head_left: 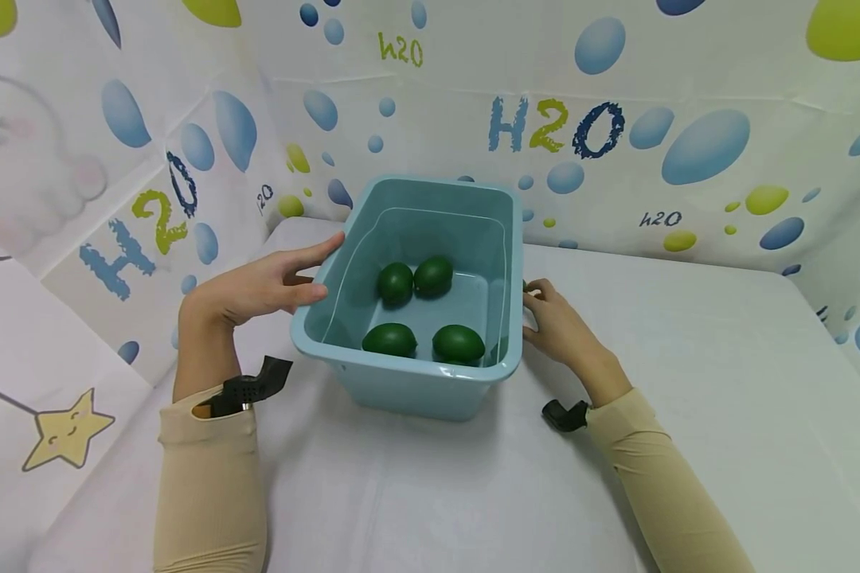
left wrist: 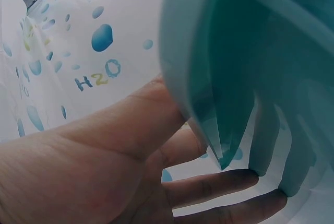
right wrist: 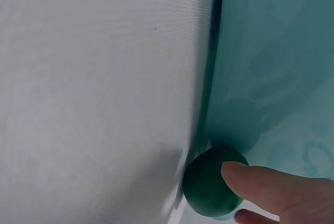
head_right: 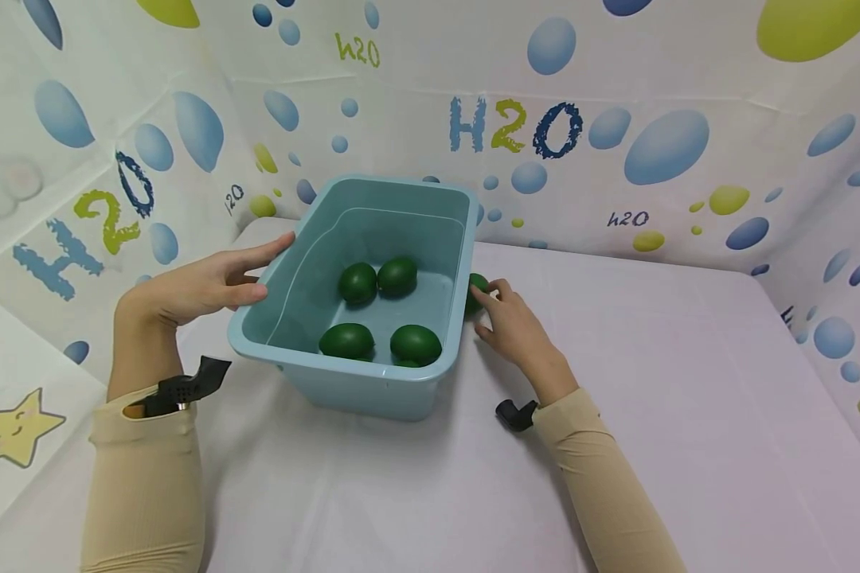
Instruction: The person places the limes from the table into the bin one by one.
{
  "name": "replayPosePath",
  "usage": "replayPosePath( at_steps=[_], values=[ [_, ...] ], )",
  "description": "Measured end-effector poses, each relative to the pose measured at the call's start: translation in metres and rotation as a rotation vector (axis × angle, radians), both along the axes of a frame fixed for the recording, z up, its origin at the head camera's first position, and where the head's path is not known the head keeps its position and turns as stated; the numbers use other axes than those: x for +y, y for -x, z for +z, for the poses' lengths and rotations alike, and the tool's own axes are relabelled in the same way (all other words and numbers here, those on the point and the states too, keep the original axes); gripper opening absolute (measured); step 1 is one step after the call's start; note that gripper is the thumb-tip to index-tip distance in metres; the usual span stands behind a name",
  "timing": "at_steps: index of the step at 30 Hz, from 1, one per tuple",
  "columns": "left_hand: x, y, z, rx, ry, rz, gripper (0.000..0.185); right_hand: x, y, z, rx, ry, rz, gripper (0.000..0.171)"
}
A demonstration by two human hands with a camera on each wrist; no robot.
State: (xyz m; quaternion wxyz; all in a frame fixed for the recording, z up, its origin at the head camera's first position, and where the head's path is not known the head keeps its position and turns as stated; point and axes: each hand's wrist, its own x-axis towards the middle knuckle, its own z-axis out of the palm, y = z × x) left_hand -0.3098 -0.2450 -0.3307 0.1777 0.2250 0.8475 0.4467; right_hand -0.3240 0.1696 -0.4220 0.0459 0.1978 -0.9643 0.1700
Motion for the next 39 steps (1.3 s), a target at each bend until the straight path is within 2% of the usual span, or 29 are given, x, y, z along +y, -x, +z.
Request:
replayPosePath(
  at_steps=[12,18,23,33,39],
  values=[
    [0.003,-0.002,0.001,-0.005,0.014,0.023,0.071,0.0,-0.001,0.003,0.031,-0.058,0.066,0.061],
    [0.003,-0.002,0.002,-0.011,0.021,0.024,0.07,0.002,-0.001,0.002,0.087,-0.053,0.102,0.055],
    [0.003,-0.003,0.003,-0.012,0.019,0.019,0.07,0.003,-0.001,0.003,0.111,-0.071,0.09,0.053],
    [-0.002,0.0,0.0,-0.001,0.017,0.003,0.07,-0.004,-0.001,-0.002,0.11,0.013,0.063,0.057],
    [-0.005,0.001,-0.003,0.0,0.017,0.0,0.071,-0.008,-0.003,-0.005,0.149,0.054,0.054,0.047]
  ],
)
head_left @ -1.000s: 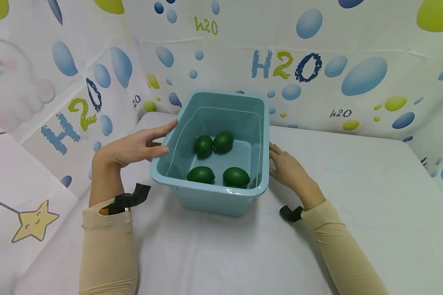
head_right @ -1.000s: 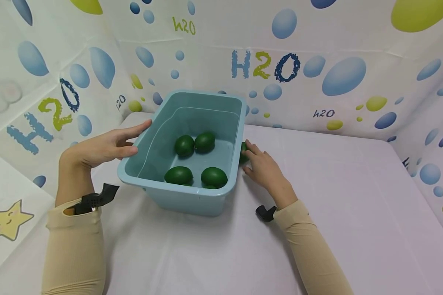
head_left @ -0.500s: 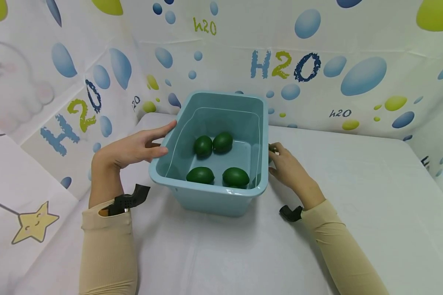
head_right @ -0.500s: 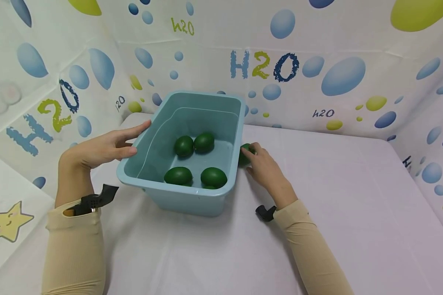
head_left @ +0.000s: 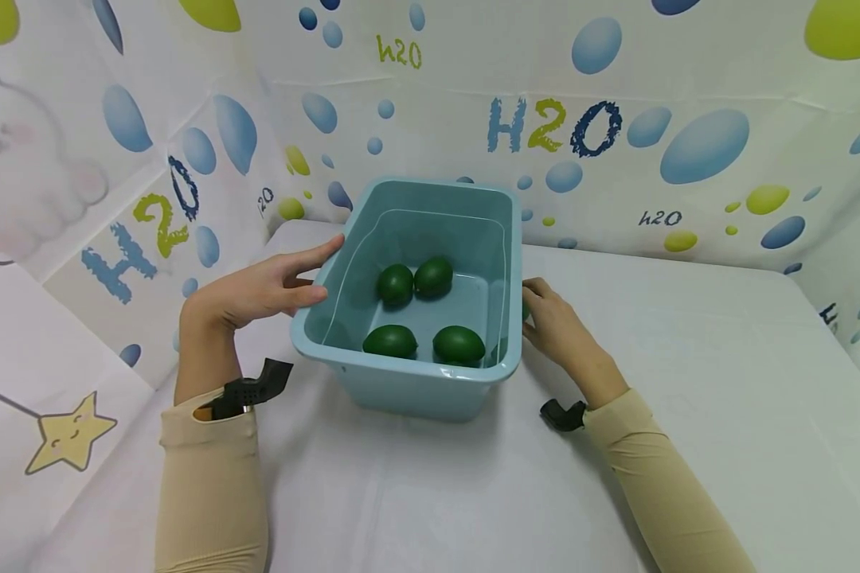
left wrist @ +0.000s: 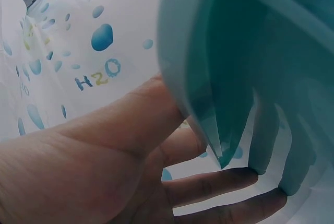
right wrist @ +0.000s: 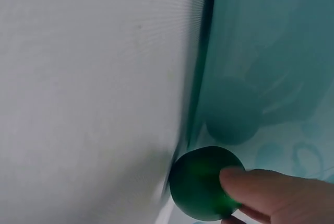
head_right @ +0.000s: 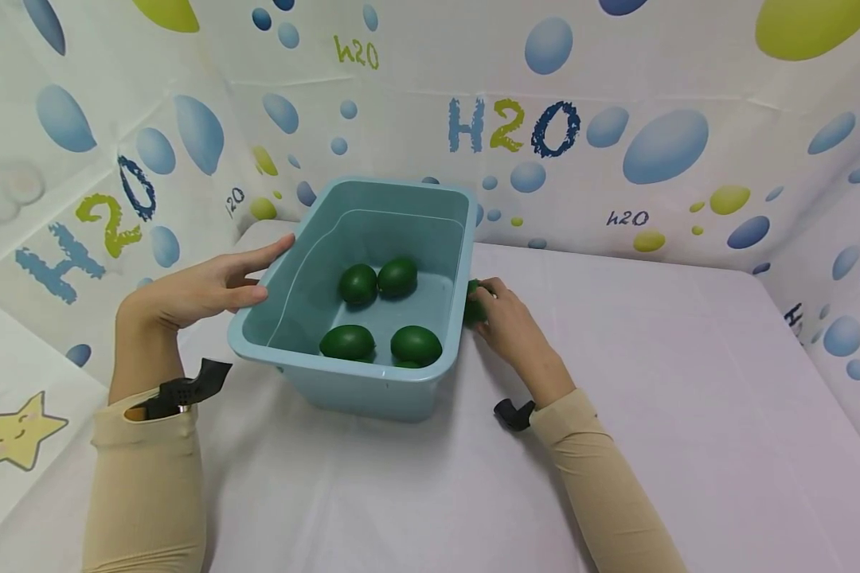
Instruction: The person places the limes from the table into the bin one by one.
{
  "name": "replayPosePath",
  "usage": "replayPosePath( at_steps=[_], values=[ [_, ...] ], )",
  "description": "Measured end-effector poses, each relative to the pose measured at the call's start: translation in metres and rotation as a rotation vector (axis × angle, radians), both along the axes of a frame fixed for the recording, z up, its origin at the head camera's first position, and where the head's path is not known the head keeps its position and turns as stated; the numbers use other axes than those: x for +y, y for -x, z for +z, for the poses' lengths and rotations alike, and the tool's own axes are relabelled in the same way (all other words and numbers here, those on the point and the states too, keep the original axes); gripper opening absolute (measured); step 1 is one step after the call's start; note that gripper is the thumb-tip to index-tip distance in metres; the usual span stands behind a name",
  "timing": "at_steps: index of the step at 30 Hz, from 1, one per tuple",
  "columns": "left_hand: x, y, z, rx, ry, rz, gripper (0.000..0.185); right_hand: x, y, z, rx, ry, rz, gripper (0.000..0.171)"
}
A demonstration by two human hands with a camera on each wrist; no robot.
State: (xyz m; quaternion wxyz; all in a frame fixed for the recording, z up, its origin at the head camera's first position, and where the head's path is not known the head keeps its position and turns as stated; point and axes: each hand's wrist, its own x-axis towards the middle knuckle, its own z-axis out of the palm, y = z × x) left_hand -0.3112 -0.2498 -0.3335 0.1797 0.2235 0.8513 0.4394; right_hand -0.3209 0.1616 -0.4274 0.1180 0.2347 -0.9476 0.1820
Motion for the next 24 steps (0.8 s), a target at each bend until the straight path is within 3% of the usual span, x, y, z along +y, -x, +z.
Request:
replayPosePath(
  at_steps=[13,24],
  values=[
    [-0.0046,0.0014,-0.0041,0.016,-0.006,-0.015,0.07,-0.0037,-0.0009,-0.005,0.055,-0.014,0.012,0.044],
    [-0.0055,0.002,-0.0051,0.019,0.002,-0.029,0.069,-0.0056,-0.005,-0.0099,-0.019,-0.03,-0.031,0.056]
  ],
)
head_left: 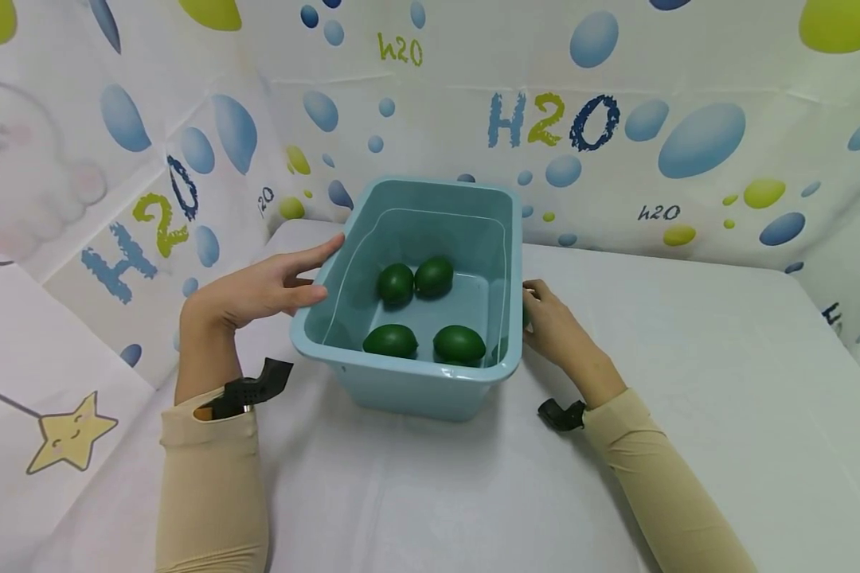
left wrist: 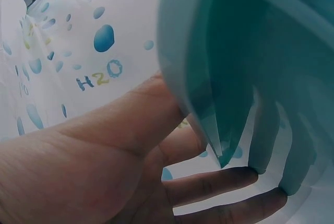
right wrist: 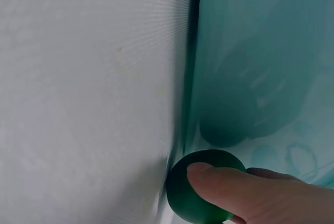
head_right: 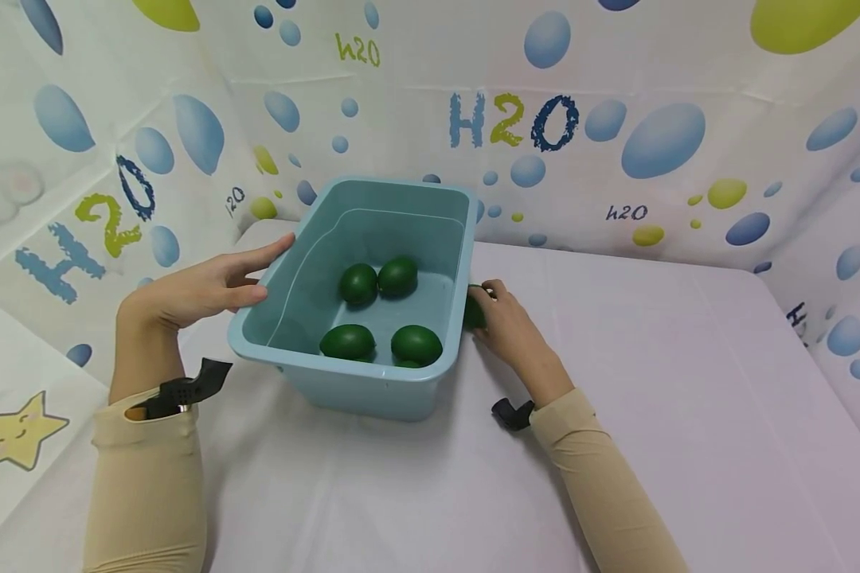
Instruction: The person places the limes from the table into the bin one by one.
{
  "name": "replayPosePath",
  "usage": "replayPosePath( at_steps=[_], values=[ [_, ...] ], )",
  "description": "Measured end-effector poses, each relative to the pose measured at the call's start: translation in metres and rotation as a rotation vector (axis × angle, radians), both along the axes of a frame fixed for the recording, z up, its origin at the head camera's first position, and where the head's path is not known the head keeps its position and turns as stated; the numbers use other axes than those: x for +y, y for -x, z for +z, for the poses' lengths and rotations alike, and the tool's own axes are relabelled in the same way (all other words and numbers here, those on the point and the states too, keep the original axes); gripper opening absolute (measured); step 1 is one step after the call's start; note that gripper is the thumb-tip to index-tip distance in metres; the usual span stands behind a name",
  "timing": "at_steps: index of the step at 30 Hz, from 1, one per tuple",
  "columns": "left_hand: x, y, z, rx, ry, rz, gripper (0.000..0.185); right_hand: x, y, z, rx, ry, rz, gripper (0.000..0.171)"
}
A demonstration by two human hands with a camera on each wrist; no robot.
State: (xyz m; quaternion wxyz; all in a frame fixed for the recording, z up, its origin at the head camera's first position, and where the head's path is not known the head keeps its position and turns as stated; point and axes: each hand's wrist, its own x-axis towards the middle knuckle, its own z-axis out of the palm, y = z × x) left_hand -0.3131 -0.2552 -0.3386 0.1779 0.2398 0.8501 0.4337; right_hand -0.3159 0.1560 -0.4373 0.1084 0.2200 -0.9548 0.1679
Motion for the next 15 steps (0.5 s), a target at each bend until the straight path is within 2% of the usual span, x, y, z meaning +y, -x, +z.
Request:
replayPosePath(
  at_steps=[15],
  values=[
    [0.0009,-0.0004,0.0011,-0.01,-0.033,-0.006,0.069,0.0033,0.0011,0.0048,-0.025,0.024,-0.074,0.066]
  ],
)
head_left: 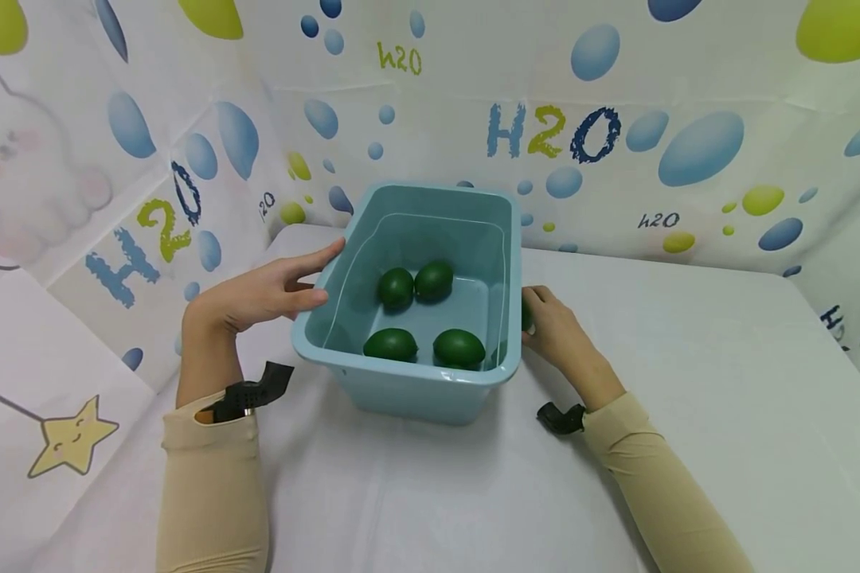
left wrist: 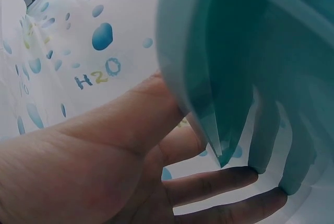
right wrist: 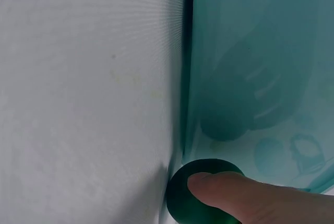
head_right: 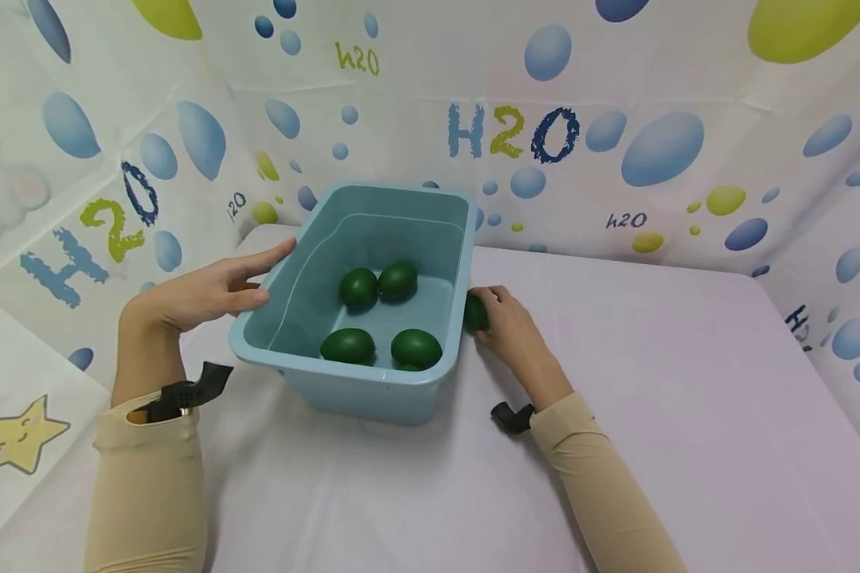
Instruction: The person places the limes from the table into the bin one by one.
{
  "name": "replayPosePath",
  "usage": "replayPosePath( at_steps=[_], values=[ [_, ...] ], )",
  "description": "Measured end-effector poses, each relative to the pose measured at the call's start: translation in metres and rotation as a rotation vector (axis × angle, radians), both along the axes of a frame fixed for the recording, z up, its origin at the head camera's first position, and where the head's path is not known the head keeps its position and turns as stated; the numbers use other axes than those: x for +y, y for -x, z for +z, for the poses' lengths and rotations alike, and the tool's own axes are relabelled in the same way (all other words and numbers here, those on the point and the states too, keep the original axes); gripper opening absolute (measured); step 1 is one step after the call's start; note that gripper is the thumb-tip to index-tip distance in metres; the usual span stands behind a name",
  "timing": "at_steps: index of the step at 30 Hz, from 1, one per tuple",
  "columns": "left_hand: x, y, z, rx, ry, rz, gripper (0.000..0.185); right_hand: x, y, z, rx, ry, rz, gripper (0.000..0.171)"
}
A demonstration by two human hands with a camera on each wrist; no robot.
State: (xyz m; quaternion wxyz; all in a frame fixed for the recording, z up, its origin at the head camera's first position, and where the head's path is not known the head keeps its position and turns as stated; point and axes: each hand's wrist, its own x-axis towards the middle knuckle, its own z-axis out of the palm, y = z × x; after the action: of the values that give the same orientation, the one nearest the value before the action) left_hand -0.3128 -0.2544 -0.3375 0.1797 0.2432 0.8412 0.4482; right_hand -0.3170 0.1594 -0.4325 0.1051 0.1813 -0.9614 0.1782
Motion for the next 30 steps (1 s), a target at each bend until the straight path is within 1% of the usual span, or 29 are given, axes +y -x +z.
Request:
replayPosePath(
  at_steps=[8,14,19,22,30],
  values=[
    [-0.001,-0.001,0.0,-0.005,-0.007,-0.009,0.069,0.0,-0.001,0.001,-0.016,0.044,-0.078,0.067],
    [-0.001,-0.001,-0.001,0.002,-0.002,-0.006,0.069,-0.001,-0.003,0.003,-0.03,0.079,-0.115,0.067],
    [-0.002,-0.001,-0.002,0.004,-0.008,-0.006,0.069,-0.001,-0.006,0.007,0.017,0.113,-0.135,0.066],
    [-0.003,-0.001,-0.003,0.005,-0.005,-0.001,0.07,0.0,-0.007,0.008,0.044,0.117,-0.154,0.066],
    [-0.004,0.0,-0.004,0.004,0.002,0.008,0.07,0.004,-0.01,0.016,0.073,0.123,-0.199,0.067]
  ],
)
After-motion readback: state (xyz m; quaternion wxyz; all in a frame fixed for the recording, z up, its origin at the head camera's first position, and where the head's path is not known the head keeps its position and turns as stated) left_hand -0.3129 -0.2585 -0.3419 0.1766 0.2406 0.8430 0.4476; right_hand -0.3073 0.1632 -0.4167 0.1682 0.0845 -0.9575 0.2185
